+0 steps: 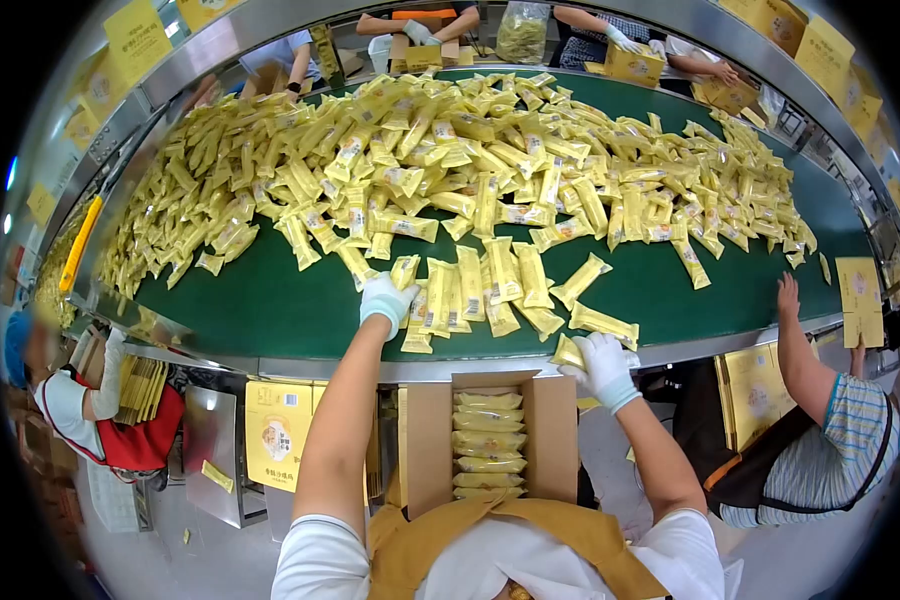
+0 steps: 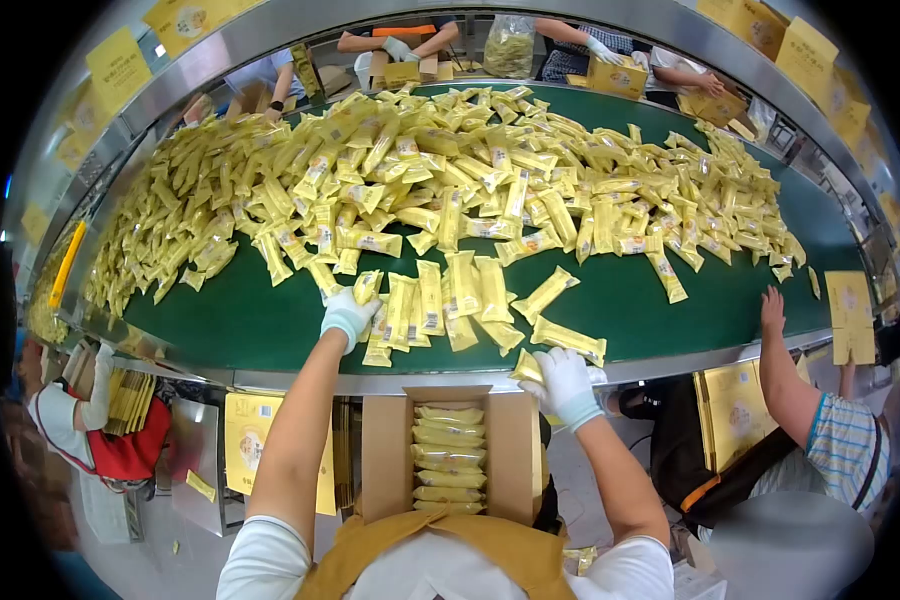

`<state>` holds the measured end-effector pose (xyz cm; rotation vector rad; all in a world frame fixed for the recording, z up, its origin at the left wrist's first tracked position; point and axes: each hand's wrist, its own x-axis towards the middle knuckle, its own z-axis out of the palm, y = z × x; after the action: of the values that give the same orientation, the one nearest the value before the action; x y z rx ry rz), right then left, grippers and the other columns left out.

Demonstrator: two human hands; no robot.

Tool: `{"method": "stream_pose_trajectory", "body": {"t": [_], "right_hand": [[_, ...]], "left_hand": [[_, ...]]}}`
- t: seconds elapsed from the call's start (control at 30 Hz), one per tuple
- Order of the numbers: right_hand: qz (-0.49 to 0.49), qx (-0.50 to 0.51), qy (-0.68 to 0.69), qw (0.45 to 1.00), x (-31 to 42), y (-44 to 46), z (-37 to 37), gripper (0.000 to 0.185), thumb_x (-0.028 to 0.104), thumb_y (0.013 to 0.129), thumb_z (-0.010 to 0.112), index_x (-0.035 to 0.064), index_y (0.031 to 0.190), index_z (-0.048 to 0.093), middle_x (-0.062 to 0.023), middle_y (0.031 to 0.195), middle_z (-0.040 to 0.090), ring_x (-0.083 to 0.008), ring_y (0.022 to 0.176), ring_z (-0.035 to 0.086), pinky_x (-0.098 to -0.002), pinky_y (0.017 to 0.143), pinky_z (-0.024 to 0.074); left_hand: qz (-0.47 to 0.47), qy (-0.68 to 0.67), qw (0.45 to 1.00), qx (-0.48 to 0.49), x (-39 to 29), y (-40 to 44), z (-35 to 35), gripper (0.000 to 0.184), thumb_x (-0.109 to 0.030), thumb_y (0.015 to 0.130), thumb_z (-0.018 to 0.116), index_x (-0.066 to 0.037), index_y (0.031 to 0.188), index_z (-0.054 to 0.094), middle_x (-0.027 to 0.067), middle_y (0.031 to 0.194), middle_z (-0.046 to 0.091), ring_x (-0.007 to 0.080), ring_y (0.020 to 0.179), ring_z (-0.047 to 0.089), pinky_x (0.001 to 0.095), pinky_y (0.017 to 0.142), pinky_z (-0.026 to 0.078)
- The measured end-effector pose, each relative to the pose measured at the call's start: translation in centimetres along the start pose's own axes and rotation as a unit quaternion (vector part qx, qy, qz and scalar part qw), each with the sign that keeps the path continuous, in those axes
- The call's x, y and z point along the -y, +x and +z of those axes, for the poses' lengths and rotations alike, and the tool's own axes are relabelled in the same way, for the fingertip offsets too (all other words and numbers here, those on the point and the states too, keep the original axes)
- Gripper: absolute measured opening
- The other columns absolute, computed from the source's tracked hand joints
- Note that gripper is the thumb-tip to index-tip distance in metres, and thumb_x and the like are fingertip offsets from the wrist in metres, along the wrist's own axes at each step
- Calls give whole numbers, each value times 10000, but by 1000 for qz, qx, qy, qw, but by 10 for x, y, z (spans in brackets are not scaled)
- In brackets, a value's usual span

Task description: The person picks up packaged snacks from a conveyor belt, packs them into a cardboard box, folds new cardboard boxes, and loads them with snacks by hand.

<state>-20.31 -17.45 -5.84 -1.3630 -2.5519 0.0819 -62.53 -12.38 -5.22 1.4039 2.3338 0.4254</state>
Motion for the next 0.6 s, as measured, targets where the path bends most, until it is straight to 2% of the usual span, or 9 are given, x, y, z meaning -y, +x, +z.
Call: {"method": "stream_pose_trajectory", "body": {"t": [0.1, 0.13, 0.23, 0.27, 0.37, 0.4, 0.43, 0.5, 0.6], "right_hand": [[8, -5, 121, 993, -18, 7, -9, 593, 458, 778, 783, 45, 1181, 646, -152, 981, 612, -369, 958, 570, -448, 883, 477], [13, -55, 105, 993, -12, 15, -32, 585, 446, 783, 784, 43, 1185, 647, -158, 990, 607, -380, 965, 569, -451, 886, 486], [103, -113, 70, 986, -11, 28, -63, 550, 400, 790, 793, 46, 1186, 647, -150, 1022, 602, -359, 957, 577, -444, 866, 491], [118, -82, 52, 988, -18, 32, -57, 540, 351, 782, 807, 62, 1203, 633, -143, 1033, 603, -346, 983, 584, -435, 872, 500], [99, 29, -20, 994, -37, 34, -23, 515, 295, 770, 818, 81, 1193, 617, -138, 1059, 607, -340, 1015, 596, -433, 892, 509], [100, 72, -17, 992, -40, 38, -28, 480, 232, 756, 819, 91, 1162, 606, -140, 1091, 612, -351, 1052, 607, -429, 928, 509], [91, 106, -1, 990, -43, 42, -34, 469, 220, 754, 815, 90, 1153, 607, -142, 1103, 613, -351, 1058, 609, -428, 936, 507], [77, 170, 34, 982, -51, 58, -44, 447, 195, 749, 806, 87, 1135, 608, -146, 1126, 615, -352, 1069, 613, -425, 953, 503], [64, 60, -11, 996, -50, 88, -61, 396, 134, 745, 783, 92, 1101, 613, -150, 1118, 633, -350, 1075, 616, -423, 951, 504]], "left_hand": [[7, -90, 996, 0, 27, 8, 3, 687, -438, 777, 803, 35, 1245, 629, 226, 1167, 694, 341, 1053, 682, 407, 914, 539], [-6, -127, 991, 40, 30, 6, -6, 622, -377, 781, 817, 35, 1213, 643, 198, 1147, 712, 294, 1006, 705, 378, 877, 548], [-12, -206, 978, -34, 14, -22, -31, 579, -362, 790, 812, 27, 1189, 655, 184, 1072, 735, 276, 937, 722, 370, 840, 554], [10, -216, 974, -61, 5, -34, -36, 534, -353, 804, 799, 18, 1165, 667, 170, 1015, 748, 259, 896, 728, 361, 823, 557], [22, -31, 998, -56, -25, -55, -25, 565, -380, 759, 804, -28, 1170, 644, 208, 1082, 714, 346, 1015, 696, 435, 898, 546], [5, 46, 998, -31, -36, -64, -17, 682, -396, 735, 806, -65, 1280, 566, 227, 1187, 668, 396, 1080, 662, 461, 939, 534], [-31, 38, 998, 35, -45, -64, -16, 799, -389, 729, 815, -95, 1388, 471, 226, 1268, 627, 402, 1110, 649, 451, 947, 539], [-36, 65, 994, 79, -60, -71, -28, 827, -375, 730, 821, -117, 1421, 447, 216, 1263, 630, 389, 1120, 649, 445, 945, 541], [-32, 93, 992, 78, -61, -68, -21, 842, -350, 730, 829, -144, 1444, 432, 217, 1261, 635, 380, 1116, 656, 443, 937, 545]]}}
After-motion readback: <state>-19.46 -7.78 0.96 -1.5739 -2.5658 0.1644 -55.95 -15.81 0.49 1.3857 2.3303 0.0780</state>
